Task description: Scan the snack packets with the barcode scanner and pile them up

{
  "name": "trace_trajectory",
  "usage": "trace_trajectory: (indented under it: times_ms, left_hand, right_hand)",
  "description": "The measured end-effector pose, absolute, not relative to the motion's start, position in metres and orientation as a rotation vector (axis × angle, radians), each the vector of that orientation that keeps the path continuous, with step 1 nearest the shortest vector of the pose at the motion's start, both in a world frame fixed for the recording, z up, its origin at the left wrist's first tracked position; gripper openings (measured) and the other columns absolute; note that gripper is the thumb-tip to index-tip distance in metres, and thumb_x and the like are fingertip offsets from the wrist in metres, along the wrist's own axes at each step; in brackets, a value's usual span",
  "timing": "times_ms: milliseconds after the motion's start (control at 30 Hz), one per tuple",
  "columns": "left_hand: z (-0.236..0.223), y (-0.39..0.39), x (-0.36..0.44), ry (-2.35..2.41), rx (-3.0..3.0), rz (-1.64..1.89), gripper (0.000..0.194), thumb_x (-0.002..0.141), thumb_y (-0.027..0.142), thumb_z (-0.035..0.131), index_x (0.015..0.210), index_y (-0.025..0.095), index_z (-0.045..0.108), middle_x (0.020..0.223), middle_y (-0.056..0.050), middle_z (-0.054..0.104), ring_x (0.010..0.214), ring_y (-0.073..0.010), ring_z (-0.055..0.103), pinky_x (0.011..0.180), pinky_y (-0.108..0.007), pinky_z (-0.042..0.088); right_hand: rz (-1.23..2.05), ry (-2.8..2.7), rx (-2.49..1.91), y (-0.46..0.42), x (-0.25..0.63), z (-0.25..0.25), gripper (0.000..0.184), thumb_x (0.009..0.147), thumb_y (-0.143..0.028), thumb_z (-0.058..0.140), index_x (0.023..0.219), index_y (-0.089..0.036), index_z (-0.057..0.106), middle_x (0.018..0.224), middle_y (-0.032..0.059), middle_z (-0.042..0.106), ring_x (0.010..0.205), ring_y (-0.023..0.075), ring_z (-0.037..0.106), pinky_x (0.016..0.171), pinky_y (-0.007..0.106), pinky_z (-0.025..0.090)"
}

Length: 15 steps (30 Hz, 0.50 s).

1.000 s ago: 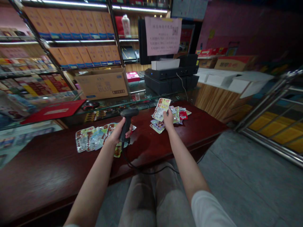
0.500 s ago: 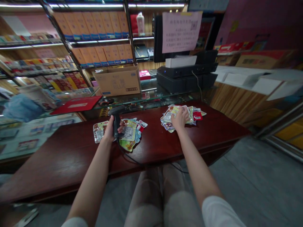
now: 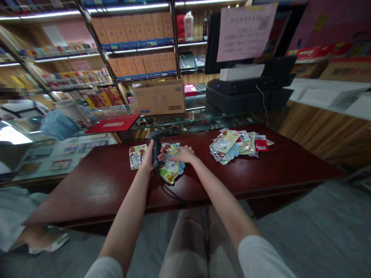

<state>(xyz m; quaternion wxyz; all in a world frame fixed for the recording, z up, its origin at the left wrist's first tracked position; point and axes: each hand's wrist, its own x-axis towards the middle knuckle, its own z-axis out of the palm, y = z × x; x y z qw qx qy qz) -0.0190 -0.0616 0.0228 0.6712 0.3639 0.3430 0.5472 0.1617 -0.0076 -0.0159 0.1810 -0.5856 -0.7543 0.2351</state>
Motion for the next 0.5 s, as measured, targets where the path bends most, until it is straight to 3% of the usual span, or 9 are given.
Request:
trace_trajectory:
  times_ms: [167, 367, 500]
  left_hand:
    - [0.022, -0.061, -0.02, 0.765, 0.801, 1.212, 0.053, 0.082, 0.072, 0.058, 0.08, 0.02, 0.05, 0.055, 0.006, 0.046, 0.036, -0.0053, 0.036, 0.034, -0.018, 0.03]
    - [0.021, -0.061, -0.023, 0.686, 0.804, 1.283, 0.05, 0.08, 0.067, 0.065, 0.091, 0.019, 0.054, 0.058, 0.006, 0.051, 0.036, -0.0054, 0.039, 0.033, -0.018, 0.03]
    - [0.022, -0.06, -0.032, 0.75, 0.838, 1.338, 0.053, 0.079, 0.07, 0.063, 0.093, 0.019, 0.053, 0.06, 0.006, 0.05, 0.037, -0.0049, 0.038, 0.035, -0.018, 0.031]
  right_hand:
    - [0.716, -2.046, -1.649, -0.004, 0.177, -0.024, 0.085, 0.047, -0.059, 0.091, 0.118, -0.022, 0.062, 0.124, 0.0183, 0.059, 0.125, 0.0428, 0.053, 0.101, 0.052, 0.043]
    - [0.886, -1.801, -1.374, 0.003, 0.195, -0.04, 0.078, 0.056, -0.038, 0.088, 0.121, -0.021, 0.048, 0.114, 0.0095, 0.066, 0.107, 0.0287, 0.065, 0.095, 0.044, 0.049]
    - [0.948, -1.668, -1.298, 0.006, 0.209, -0.049, 0.075, 0.057, -0.03, 0.087, 0.119, -0.02, 0.046, 0.113, 0.0085, 0.067, 0.101, 0.0257, 0.067, 0.092, 0.042, 0.051]
